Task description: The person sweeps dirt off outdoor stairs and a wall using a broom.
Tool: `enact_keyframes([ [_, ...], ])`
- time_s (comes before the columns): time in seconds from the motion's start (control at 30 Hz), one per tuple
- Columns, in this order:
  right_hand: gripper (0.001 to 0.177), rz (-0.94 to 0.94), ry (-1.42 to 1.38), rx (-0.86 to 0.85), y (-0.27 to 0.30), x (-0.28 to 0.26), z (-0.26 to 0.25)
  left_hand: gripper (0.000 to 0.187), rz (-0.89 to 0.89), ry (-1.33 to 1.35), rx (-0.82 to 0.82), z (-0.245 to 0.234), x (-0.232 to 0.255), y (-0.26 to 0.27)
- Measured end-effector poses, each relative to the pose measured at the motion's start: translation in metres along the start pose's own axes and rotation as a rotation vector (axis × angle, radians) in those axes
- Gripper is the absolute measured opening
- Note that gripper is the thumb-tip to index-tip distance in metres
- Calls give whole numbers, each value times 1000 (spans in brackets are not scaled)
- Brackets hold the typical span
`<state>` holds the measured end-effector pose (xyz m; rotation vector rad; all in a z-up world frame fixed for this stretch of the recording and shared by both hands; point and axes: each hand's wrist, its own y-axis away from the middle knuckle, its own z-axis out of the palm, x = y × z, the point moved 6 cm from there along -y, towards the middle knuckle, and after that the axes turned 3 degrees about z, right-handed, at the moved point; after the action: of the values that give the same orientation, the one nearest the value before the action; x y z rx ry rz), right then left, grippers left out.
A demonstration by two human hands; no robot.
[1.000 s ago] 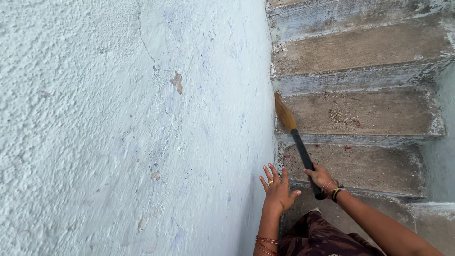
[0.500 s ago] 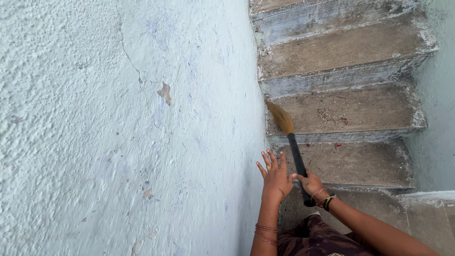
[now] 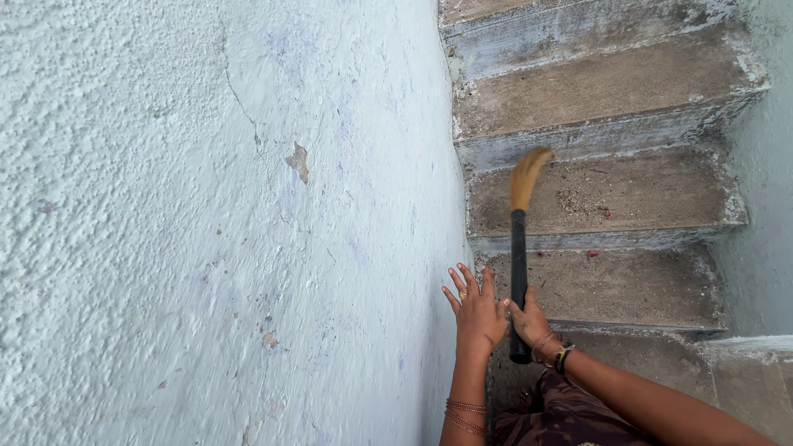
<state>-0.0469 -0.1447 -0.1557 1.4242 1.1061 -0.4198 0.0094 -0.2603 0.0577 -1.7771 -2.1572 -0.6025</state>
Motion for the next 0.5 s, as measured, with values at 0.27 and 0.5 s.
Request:
enact_keyframes([
  [0.27,59,156,-115,-81,27,-23,-38,61,-8,38,127,-18,6,2],
  [0.5,69,-303,-349,-290,189,-213,-65,45,88,317,775,-64,28,33],
])
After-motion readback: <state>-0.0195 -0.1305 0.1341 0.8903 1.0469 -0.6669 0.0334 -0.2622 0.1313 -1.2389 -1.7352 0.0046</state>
